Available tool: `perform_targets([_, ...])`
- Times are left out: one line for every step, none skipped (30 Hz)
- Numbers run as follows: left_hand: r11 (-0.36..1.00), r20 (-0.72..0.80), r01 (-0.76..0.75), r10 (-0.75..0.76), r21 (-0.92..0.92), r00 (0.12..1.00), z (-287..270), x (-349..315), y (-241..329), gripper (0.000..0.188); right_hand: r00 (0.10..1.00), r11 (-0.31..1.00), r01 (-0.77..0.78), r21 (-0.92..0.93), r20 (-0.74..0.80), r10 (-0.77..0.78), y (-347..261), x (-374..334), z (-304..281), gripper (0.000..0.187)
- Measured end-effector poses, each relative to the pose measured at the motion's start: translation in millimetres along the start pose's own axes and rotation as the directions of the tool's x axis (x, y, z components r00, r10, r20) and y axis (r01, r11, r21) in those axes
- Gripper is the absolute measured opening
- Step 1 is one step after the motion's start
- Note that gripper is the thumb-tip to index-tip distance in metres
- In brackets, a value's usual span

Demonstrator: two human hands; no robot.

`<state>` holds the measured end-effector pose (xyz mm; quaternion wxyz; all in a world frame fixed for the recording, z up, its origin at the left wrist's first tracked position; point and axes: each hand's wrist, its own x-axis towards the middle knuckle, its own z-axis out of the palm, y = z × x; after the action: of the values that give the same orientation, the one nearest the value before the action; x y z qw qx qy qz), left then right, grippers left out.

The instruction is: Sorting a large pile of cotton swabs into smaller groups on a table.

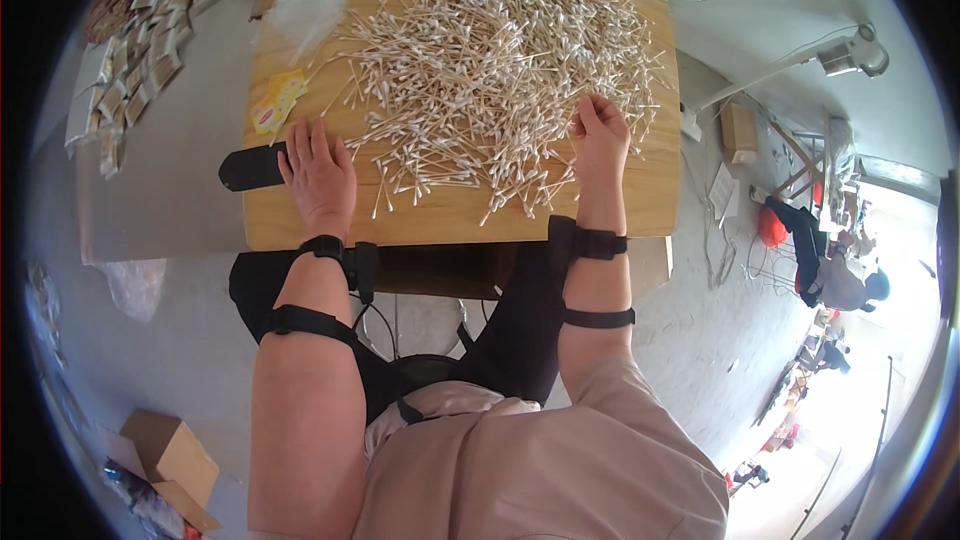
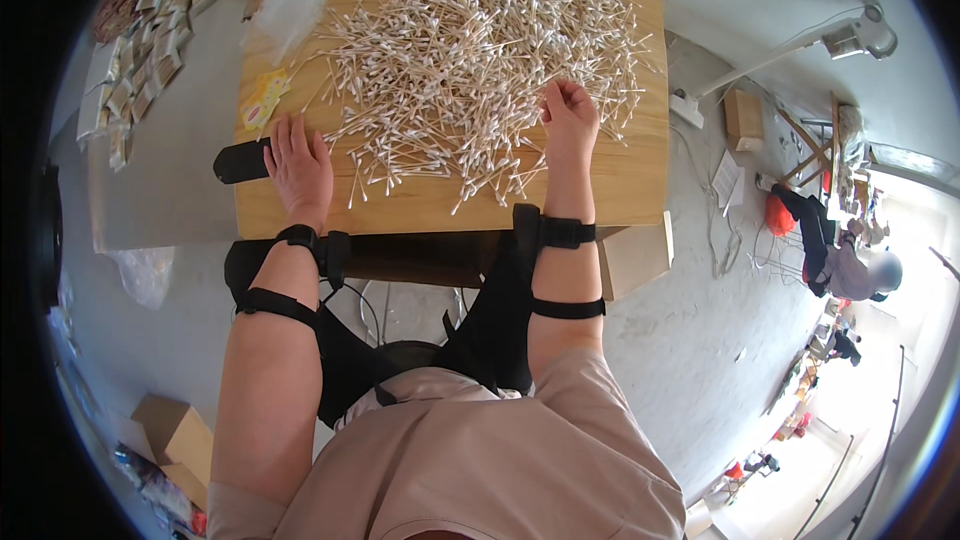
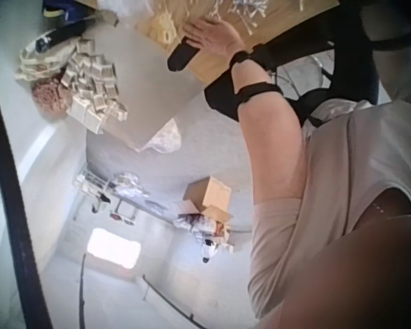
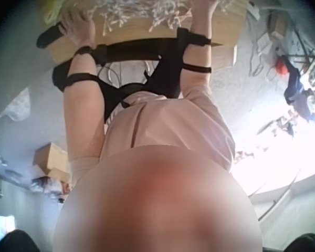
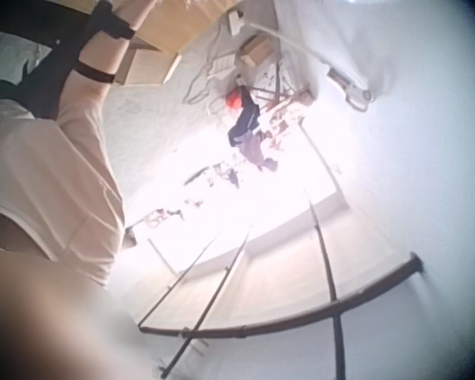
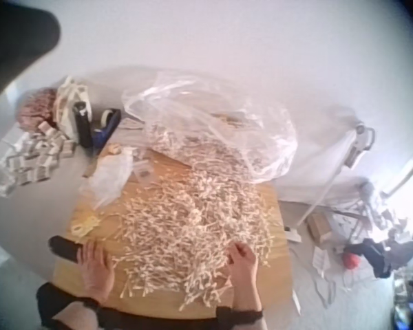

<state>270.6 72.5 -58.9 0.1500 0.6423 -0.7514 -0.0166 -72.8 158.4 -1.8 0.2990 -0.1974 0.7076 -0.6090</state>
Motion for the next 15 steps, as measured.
perform_targets([1.000,-0.007,-0.002,0.002,0.000,1.000,0,0,0,0.043,0.998,0.975,-0.033,0.221,0.055,0.021,-1,-2,-3,0.008])
perform_targets([1.000,-0.008,-0.005,0.005,-0.005,1.000,1,0,0,0.043,0.993,0.900,-0.075,0.429,0.115,0.028,-2,-4,-6,0.006])
perform_targets([1.000,0.003,-0.001,0.001,-0.001,1.000,0,1,0,0.042,0.993,0.900,-0.074,0.430,0.112,0.028,-4,-9,-6,0.006])
perform_targets([1.000,0.013,0.004,-0.004,0.004,1.000,0,1,0,0.042,0.987,0.853,-0.146,0.501,0.135,0.089,-6,-13,-6,0.004])
perform_targets([1.000,0.014,0.002,-0.002,0.006,1.000,0,1,-1,0.042,0.975,0.795,-0.216,0.567,0.164,0.148,-8,-17,-5,0.003])
perform_targets([1.000,0.007,-0.002,0.002,0.009,1.000,0,1,-1,0.042,0.976,0.796,-0.214,0.567,0.163,0.146,-8,-19,-6,0.003])
perform_targets([1.000,0.001,-0.005,0.005,0.014,1.000,0,1,-1,0.042,0.965,0.765,-0.254,0.592,0.205,0.162,-8,-21,-6,0.002])
perform_targets([1.000,0.000,-0.004,0.004,0.014,1.000,0,1,-1,0.042,0.952,0.732,-0.296,0.614,0.249,0.177,-8,-22,-6,0.002])
perform_targets([1.000,-0.006,-0.011,0.011,0.015,1.000,1,1,0,0.042,0.952,0.732,-0.296,0.614,0.249,0.176,-6,-21,-6,0.002])
perform_targets([1.000,-0.012,-0.017,0.018,0.017,1.000,1,1,0,0.042,0.934,0.710,-0.333,0.620,0.318,0.160,-4,-21,-5,0.003])
perform_targets([1.000,-0.012,-0.017,0.017,0.018,1.000,1,0,0,0.042,0.912,0.689,-0.370,0.623,0.386,0.141,-1,-20,-5,0.004])
perform_targets([1.000,-0.014,-0.017,0.017,0.021,1.000,0,1,0,0.042,0.911,0.689,-0.372,0.622,0.388,0.141,2,-20,-4,0.004])
perform_targets([1.000,-0.016,-0.017,0.018,0.023,1.000,0,1,1,0.042,0.893,0.679,-0.402,0.614,0.427,0.143,4,-20,-2,0.006])
perform_targets([1.000,-0.017,-0.016,0.016,0.023,1.000,0,1,2,0.042,0.874,0.670,-0.431,0.605,0.465,0.143,6,-19,-2,0.009])
perform_targets([1.000,-0.009,-0.013,0.013,0.020,1.000,0,1,2,0.042,0.885,0.670,-0.435,0.602,0.422,0.196,6,-22,2,0.017])
